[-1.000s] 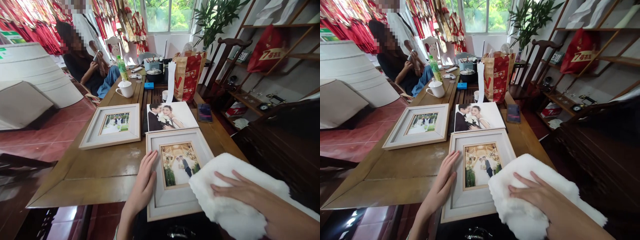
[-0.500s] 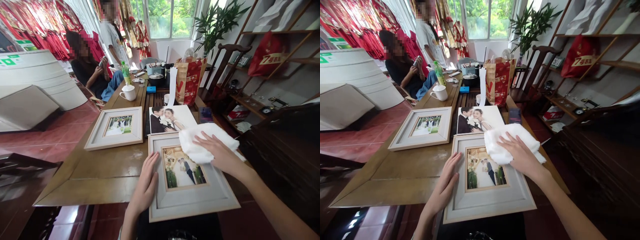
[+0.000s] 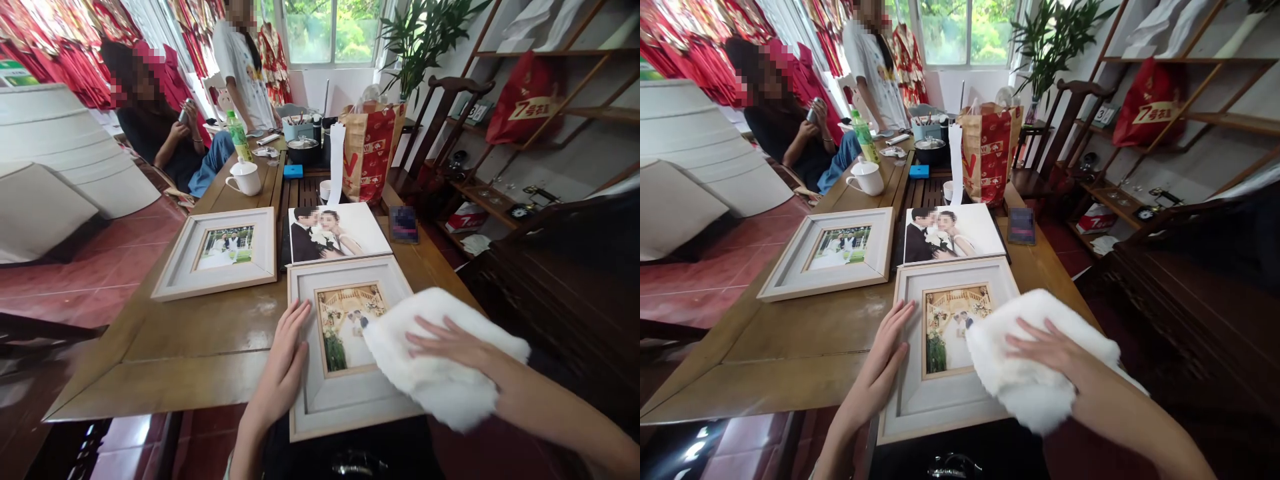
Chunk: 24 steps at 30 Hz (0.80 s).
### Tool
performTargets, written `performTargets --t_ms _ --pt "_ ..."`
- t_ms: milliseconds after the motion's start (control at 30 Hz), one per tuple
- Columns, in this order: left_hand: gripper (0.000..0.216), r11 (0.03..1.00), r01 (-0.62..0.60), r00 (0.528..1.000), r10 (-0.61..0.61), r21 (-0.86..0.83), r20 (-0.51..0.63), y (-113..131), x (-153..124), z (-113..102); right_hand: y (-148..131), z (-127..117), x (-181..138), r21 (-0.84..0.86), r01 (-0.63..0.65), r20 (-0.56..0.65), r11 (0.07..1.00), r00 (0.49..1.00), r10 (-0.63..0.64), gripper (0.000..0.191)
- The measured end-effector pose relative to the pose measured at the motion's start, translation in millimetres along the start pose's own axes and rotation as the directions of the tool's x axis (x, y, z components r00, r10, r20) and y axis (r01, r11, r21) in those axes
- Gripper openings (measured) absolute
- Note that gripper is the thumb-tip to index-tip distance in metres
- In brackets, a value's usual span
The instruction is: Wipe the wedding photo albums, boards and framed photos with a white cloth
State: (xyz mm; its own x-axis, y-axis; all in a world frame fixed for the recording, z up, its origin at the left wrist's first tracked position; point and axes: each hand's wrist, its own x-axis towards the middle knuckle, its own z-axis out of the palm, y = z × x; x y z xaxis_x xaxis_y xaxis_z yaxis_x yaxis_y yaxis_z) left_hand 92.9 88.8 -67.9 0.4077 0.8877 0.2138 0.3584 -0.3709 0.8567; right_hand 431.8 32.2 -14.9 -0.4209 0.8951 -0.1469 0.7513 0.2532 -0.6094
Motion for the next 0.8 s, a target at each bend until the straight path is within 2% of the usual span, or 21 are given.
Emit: performTargets --t_ms 33,167,233,300,367,467,567,667,733,800 --pt "0.050 1.000 0.000 1.000 0.000 -0.001 0.000 0.4 -0.1 0.0 0.0 -5.9 15.7 -0.023 0.012 0.009 1.000 1.000 -0.012 0.047" --pt "0.049 1.000 0.002 1.000 -0.002 -0.006 -0.008 1.8 -0.1 0.4 3.4 -19.4 78.7 -0.144 0.014 -0.139 0.989 0.990 -0.034 0.062" --pt "0.049 1.000 0.002 1.000 -0.002 -0.003 -0.009 1.8 -0.3 0.7 5.6 -19.5 100.9 -0.197 -0.001 -0.208 0.980 0.977 -0.041 0.064" --pt "0.049 1.000 0.009 1.000 -0.009 0.002 -0.008 1.4 -0.8 1.0 5.0 -16.3 111.7 -0.243 -0.006 -0.228 0.970 0.972 -0.051 0.063" --pt "0.049 1.000 0.018 1.000 -0.018 0.003 -0.009 1.1 -1.2 1.3 0.2 -10.9 108.7 -0.267 0.023 -0.175 0.963 0.982 -0.072 0.065" --pt "0.048 1.000 0.015 1.000 -0.015 -0.004 -0.017 0.8 -1.4 1.8 -13.1 -0.8 79.7 -0.244 0.068 -0.031 0.967 0.996 -0.078 0.076" --pt "0.049 1.000 -0.005 1.000 0.005 -0.004 -0.021 -0.2 -0.8 2.5 -27.6 7.0 35.7 -0.129 0.110 0.103 0.986 0.990 -0.097 0.081" --pt "0.049 1.000 -0.022 1.000 0.022 0.009 -0.022 -2.2 -0.6 3.1 -38.8 8.6 3.5 0.009 0.147 0.195 0.989 0.970 -0.146 0.075" --pt "0.049 0.999 -0.034 0.999 0.035 0.019 -0.023 -3.6 -0.8 3.2 -44.4 7.8 0.2 0.031 0.103 0.238 0.994 0.965 -0.107 0.077" --pt "0.049 0.999 -0.046 0.999 0.047 0.026 -0.023 -4.7 -1.0 2.9 -48.6 7.6 13.8 -0.015 0.034 0.263 0.999 0.964 -0.028 0.085"
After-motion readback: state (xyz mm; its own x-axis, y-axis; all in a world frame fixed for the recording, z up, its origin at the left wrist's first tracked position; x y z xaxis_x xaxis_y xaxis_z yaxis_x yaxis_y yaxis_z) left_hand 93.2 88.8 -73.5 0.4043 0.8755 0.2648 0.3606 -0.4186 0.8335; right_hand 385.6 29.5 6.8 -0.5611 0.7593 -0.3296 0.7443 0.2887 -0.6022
